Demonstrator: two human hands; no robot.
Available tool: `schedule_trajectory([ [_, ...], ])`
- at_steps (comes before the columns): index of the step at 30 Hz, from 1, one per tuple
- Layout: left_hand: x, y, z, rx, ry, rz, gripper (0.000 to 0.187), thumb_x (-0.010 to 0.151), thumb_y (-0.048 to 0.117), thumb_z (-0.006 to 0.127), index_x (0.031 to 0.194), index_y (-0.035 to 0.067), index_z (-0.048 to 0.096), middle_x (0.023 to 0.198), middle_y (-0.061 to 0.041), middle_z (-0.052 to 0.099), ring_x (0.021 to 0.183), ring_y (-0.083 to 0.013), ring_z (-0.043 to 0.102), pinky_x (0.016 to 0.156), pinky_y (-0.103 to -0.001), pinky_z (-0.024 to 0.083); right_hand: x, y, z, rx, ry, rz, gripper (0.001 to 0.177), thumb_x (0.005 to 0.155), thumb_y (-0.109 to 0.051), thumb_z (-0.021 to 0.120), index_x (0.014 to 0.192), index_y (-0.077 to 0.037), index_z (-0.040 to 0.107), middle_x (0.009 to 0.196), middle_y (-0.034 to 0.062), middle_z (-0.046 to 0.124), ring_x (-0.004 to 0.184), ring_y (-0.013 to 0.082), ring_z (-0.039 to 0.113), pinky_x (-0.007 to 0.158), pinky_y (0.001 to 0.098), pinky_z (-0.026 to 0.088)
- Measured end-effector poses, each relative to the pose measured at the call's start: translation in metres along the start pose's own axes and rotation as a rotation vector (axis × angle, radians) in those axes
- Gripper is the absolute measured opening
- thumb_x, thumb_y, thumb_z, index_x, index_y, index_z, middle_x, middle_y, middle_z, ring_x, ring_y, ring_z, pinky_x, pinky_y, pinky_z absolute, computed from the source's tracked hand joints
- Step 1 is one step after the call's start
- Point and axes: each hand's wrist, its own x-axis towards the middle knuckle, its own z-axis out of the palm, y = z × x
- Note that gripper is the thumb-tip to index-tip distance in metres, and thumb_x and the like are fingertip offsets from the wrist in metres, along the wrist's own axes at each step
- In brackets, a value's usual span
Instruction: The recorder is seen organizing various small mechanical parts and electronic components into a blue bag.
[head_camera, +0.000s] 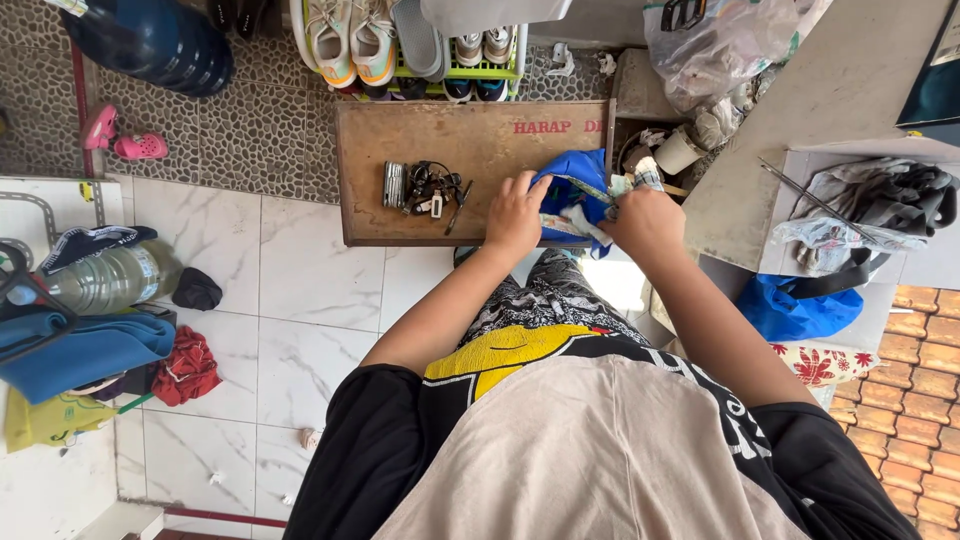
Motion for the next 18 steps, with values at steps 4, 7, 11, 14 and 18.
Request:
schedule_trajectory([
  [4,0.002,0.009,0.001,-0.081,0.007,0.069,0.056,0.085,-0.002,0.057,0.139,0.011,0.06,0.134,-0.008,0.057,0.119,-0.0312,0.056,0.102,-0.043,0.048,-0.005,-0.006,0.012,0.085,0.169,-0.134,0.033,0.08,-0.026,0.077,0.11,-0.014,0.074,0.098,0.0089,0.072,0.087,0.0283,0.073,0.066,0.0411,0.059],
  [7,0.005,0.011,0.002,-0.137,0.047,0.119,0.056,0.084,-0.003,0.057,0.138,0.009,0.061,0.133,-0.009,0.059,0.119,-0.0324,0.057,0.102,-0.042,0.048,-0.007,-0.014,0.015,0.123,0.47,-0.392,0.038,0.079,-0.009,0.069,0.116,-0.02,0.069,0.109,0.0108,0.07,0.098,0.0296,0.072,0.07,0.0387,0.06],
  [11,0.009,0.012,-0.001,-0.131,0.02,0.091,0.043,0.087,0.008,0.063,0.13,0.011,0.065,0.124,-0.008,0.063,0.114,-0.0312,0.059,0.099,-0.042,0.05,0.005,-0.019,0.031,0.136,0.252,-0.47,0.034,0.083,-0.01,0.06,0.116,-0.014,0.067,0.1,0.0107,0.075,0.088,0.0321,0.073,0.067,0.0425,0.06],
  [14,0.009,0.008,0.01,-0.067,-0.014,0.057,0.032,0.093,0.017,0.067,0.124,0.016,0.068,0.117,-0.004,0.065,0.111,-0.0278,0.061,0.098,-0.041,0.051,0.014,-0.02,0.042,0.034,-0.168,-0.227,0.028,0.094,-0.017,0.058,0.119,-0.01,0.069,0.09,0.0135,0.078,0.085,0.0315,0.076,0.069,0.044,0.06],
  [18,0.011,0.01,0.017,0.052,0.01,0.102,0.04,0.09,0.01,0.064,0.127,0.021,0.069,0.112,-0.002,0.063,0.105,-0.0262,0.061,0.093,-0.042,0.052,0.02,-0.02,0.049,0.076,-0.18,-0.018,0.026,0.096,-0.022,0.057,0.109,-0.01,0.076,0.102,0.0152,0.077,0.09,0.0331,0.076,0.073,0.0435,0.061],
])
